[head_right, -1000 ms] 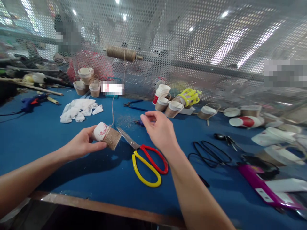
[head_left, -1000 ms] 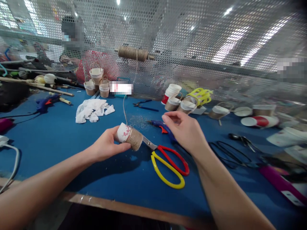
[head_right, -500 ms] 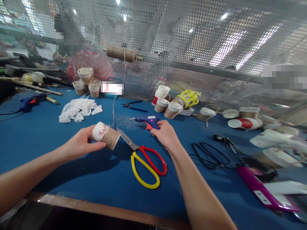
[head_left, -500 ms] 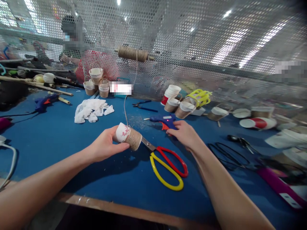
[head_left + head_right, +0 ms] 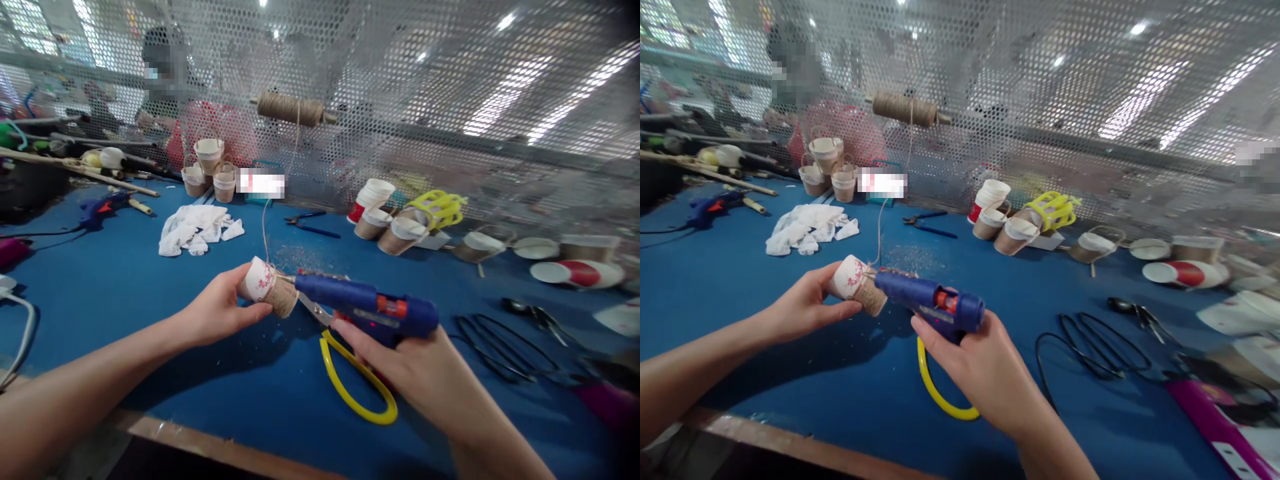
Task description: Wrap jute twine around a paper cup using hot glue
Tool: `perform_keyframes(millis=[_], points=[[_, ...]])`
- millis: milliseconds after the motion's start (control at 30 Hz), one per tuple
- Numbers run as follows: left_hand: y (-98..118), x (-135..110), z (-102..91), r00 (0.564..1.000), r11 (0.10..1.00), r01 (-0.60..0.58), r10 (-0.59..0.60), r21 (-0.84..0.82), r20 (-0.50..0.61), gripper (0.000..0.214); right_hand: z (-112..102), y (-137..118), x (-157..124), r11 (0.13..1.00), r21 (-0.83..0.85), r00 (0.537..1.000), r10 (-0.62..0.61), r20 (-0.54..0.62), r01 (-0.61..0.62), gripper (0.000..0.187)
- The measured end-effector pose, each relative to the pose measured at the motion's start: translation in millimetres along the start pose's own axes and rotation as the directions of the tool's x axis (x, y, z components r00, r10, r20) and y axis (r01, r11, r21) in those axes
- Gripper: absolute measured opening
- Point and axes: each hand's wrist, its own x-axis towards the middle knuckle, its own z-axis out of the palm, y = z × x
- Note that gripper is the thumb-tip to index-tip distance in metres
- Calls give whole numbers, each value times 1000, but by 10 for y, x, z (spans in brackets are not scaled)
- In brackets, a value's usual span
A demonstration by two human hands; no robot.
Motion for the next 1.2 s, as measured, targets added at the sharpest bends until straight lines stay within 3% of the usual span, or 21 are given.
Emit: perform_keyframes(millis=[133,300,600,767,1200], points=[[-17,10,-11,1000,1000,-7,7,-24,7,27,31,60,-17,997,-65,999,33,31,-31,26],[-19,4,-14,1000,1000,4,-4,-28,8,27,55,87,-14,995,-71,997,66,-33,-68,26],[-34,-5,-19,999,999,-25,26,-32,37,25,90,74,-50,992,-123,999,-22,50,28,15],[-49,-4,-21,999,997,-35,34,68,5,27,96,88,-60,991,-132,1000,-18,5,18,13],[-50,-15,-23,995,993,-94,93,72,19,24,92,122,-65,982,-150,992,-100,82,112,17]])
